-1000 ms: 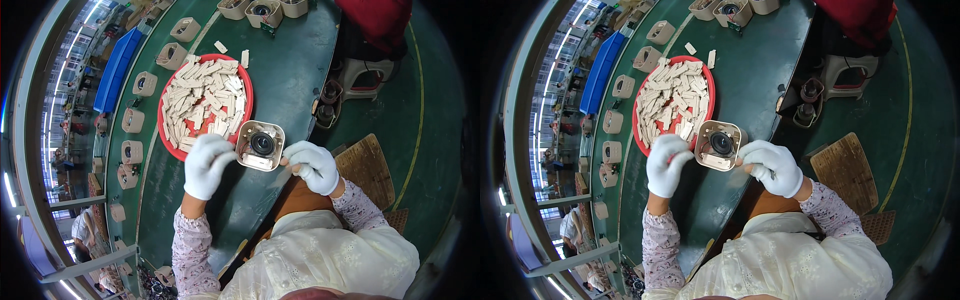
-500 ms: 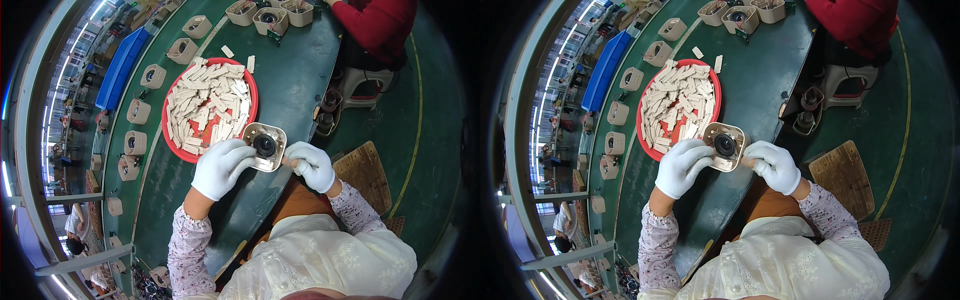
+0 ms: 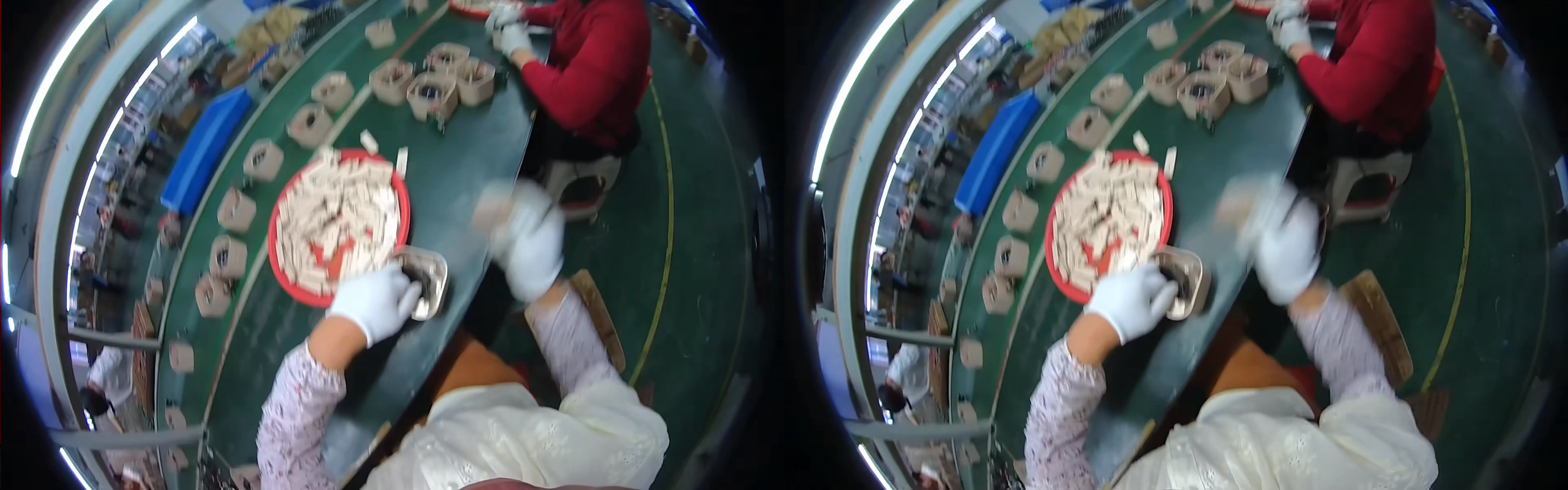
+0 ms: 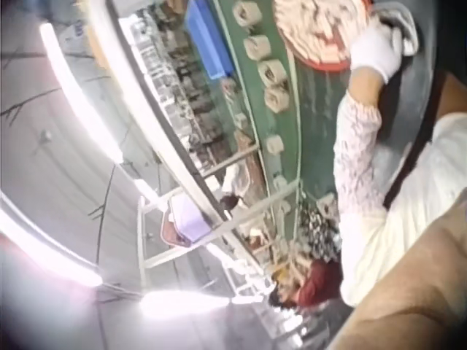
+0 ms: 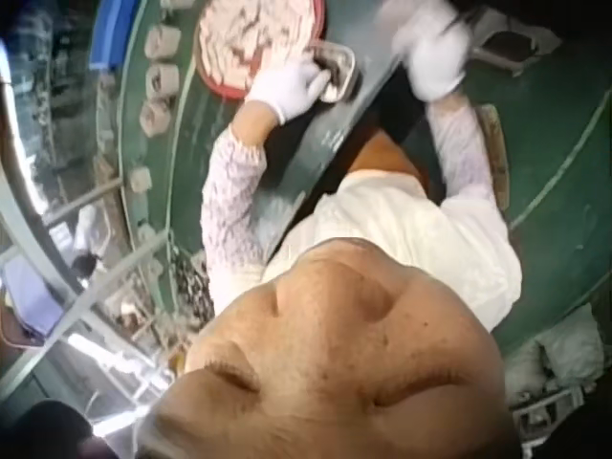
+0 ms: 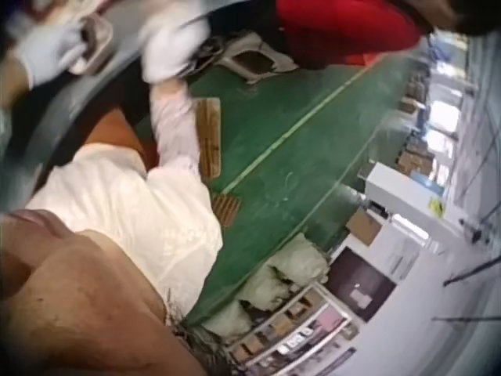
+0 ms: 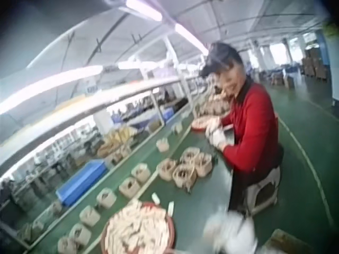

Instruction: Assembling small electronic components into plastic housings on a factory production line.

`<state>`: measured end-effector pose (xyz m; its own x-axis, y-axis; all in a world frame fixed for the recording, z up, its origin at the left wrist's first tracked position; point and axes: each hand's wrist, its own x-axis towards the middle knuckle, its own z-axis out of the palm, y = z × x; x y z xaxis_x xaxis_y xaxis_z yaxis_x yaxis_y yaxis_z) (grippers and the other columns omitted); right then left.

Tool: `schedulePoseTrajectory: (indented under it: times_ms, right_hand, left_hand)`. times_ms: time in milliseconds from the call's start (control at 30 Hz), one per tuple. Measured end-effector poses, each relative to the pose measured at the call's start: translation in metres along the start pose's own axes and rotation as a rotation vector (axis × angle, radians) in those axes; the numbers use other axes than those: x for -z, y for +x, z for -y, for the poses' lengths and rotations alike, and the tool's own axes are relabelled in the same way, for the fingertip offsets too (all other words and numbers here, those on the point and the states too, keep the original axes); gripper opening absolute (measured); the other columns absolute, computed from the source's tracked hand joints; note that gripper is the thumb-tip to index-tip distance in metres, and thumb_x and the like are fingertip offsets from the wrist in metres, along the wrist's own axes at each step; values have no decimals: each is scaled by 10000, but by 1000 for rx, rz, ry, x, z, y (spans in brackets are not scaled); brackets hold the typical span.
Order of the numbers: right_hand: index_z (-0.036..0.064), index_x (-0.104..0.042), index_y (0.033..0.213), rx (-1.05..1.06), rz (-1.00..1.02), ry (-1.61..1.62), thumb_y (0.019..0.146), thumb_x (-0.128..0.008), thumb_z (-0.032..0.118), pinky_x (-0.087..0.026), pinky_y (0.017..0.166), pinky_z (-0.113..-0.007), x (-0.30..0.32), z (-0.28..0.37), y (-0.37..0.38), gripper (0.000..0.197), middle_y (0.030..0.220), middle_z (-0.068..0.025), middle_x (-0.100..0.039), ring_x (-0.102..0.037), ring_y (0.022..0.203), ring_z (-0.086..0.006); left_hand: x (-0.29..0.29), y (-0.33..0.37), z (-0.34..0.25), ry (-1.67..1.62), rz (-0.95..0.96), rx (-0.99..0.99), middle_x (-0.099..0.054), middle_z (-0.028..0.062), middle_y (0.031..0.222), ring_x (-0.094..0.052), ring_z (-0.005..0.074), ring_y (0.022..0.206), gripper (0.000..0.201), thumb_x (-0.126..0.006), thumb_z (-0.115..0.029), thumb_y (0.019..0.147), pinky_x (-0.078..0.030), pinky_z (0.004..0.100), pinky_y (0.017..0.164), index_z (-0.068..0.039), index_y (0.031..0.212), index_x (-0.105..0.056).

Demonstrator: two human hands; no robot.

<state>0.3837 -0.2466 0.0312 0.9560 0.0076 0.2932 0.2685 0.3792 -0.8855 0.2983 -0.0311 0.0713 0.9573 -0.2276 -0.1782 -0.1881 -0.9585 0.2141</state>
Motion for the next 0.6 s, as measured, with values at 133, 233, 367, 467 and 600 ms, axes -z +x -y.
schedulePoseTrajectory:
  times_ms: [133, 233, 367, 467, 600]
  right_hand:
    - [37, -660, 972, 503, 16, -53, 995, -582, 243, -386, 507, -233, 23, 65, 90, 221, 758, -37, -616, -543, 581, -98]
    - [26, -659, 993, 442, 79, 158, 989, -583, 232, -350, 477, -205, -5, 63, 64, 219, 761, -48, -641, -506, 545, -65]
    - [36, -635, 1008, 10, 123, 26, 1016, -556, 281, -323, 468, -169, -9, 8, -7, 257, 801, -18, -653, -435, 529, -7]
    - [22, -647, 1024, -250, 136, 21, 1015, -575, 295, -299, 467, -169, 2, -26, -45, 283, 735, 27, -571, -398, 529, 3]
    - [25, -659, 1002, -376, 102, -24, 993, -606, 271, -321, 467, -176, 2, -28, -58, 253, 695, 34, -544, -428, 541, -8]
  left_hand:
    - [-8, -5, 2, -44, -84, -121, -659, 95, 881, -663, 318, 783, 220, -604, -263, 933, -536, 423, 678, -87, 863, -715]
    - [-8, -30, 8, -267, -345, -133, -654, 90, 908, -669, 295, 821, 129, -672, -177, 897, -548, 378, 721, -96, 982, -724]
    - [-24, -58, 14, -288, -378, -242, -642, 89, 974, -669, 269, 865, 211, -741, -140, 844, -550, 344, 759, -117, 1052, -717]
    - [-32, -62, 16, -309, -332, -230, -624, 73, 991, -654, 256, 875, 239, -747, -150, 838, -543, 351, 741, -124, 1074, -717]
    - [-31, -61, 14, -273, -340, -232, -626, 77, 980, -650, 261, 876, 229, -740, -143, 843, -540, 352, 744, -117, 1069, -714]
